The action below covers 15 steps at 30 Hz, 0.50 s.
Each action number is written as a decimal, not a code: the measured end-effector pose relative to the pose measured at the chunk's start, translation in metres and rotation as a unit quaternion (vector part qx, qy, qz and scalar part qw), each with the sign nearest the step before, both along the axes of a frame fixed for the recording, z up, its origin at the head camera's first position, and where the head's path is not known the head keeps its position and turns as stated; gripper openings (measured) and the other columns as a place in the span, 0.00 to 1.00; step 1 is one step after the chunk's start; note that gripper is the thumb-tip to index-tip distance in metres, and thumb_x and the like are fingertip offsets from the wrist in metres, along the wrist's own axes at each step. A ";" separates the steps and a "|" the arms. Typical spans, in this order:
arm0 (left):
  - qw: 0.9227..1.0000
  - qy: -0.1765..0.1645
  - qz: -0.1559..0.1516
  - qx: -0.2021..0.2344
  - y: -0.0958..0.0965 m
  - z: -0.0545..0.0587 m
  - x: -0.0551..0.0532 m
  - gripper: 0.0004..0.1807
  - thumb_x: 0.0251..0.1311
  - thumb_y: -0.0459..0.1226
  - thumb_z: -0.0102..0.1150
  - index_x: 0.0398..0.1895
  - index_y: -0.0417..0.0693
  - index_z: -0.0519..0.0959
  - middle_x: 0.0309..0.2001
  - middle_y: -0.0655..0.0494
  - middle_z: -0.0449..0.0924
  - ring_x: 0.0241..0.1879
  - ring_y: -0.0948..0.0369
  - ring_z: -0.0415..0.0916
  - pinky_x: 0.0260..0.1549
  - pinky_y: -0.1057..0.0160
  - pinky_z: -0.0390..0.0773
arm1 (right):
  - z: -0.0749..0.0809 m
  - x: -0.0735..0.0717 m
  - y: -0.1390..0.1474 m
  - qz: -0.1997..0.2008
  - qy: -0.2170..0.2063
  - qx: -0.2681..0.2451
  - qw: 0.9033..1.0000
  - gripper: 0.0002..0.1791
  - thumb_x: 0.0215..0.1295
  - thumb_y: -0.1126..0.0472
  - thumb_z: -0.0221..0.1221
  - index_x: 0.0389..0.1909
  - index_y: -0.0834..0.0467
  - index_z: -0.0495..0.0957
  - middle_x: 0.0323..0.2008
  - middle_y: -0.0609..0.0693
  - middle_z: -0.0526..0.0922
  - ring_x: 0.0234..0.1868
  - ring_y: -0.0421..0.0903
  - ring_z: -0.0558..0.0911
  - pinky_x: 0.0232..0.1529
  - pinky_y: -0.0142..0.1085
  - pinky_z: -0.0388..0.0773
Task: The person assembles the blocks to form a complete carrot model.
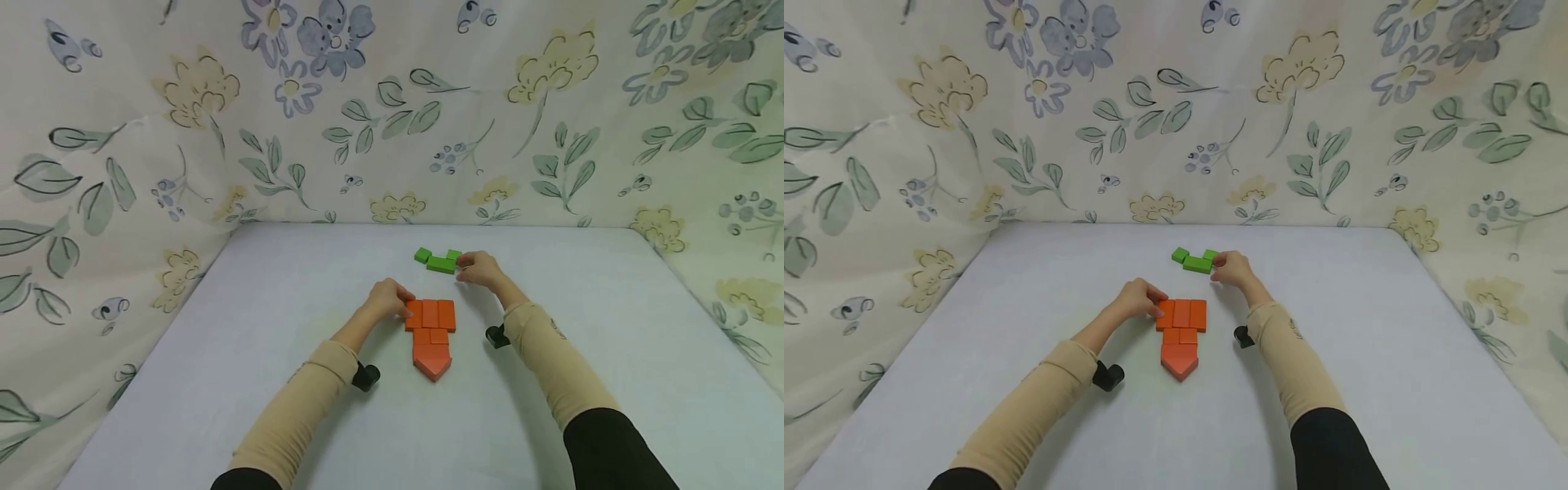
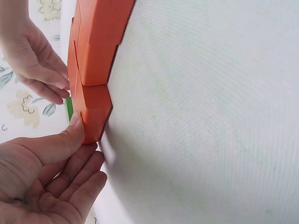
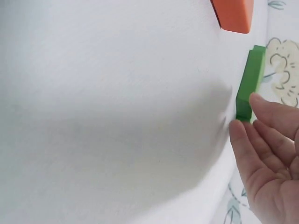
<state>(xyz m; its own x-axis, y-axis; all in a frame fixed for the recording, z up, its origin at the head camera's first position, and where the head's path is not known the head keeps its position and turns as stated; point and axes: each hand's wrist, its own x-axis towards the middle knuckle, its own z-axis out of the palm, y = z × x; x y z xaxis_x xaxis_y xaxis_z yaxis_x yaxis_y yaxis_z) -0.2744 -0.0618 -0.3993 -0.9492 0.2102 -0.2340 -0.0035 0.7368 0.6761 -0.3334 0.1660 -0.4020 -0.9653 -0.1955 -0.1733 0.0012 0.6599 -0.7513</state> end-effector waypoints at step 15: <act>1.000 0.002 0.000 -0.011 0.001 0.000 -0.001 0.19 0.49 0.30 0.73 0.47 0.43 0.85 0.48 0.50 0.84 0.54 0.51 0.74 0.55 0.56 0.72 | -0.003 -0.012 -0.017 -0.016 0.042 0.074 0.996 0.25 0.59 0.69 0.62 0.57 0.73 0.73 0.55 0.68 0.76 0.56 0.60 0.73 0.58 0.47 0.71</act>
<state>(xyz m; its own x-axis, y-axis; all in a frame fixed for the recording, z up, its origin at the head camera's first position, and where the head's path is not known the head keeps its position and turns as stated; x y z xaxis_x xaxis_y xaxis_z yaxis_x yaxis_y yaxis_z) -0.2750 -0.0605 -0.3990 -0.9502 0.2051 -0.2347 -0.0010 0.7509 0.6604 -0.3457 0.1486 -0.4047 -0.9830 -0.1417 -0.1169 -0.0335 0.7643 -0.6440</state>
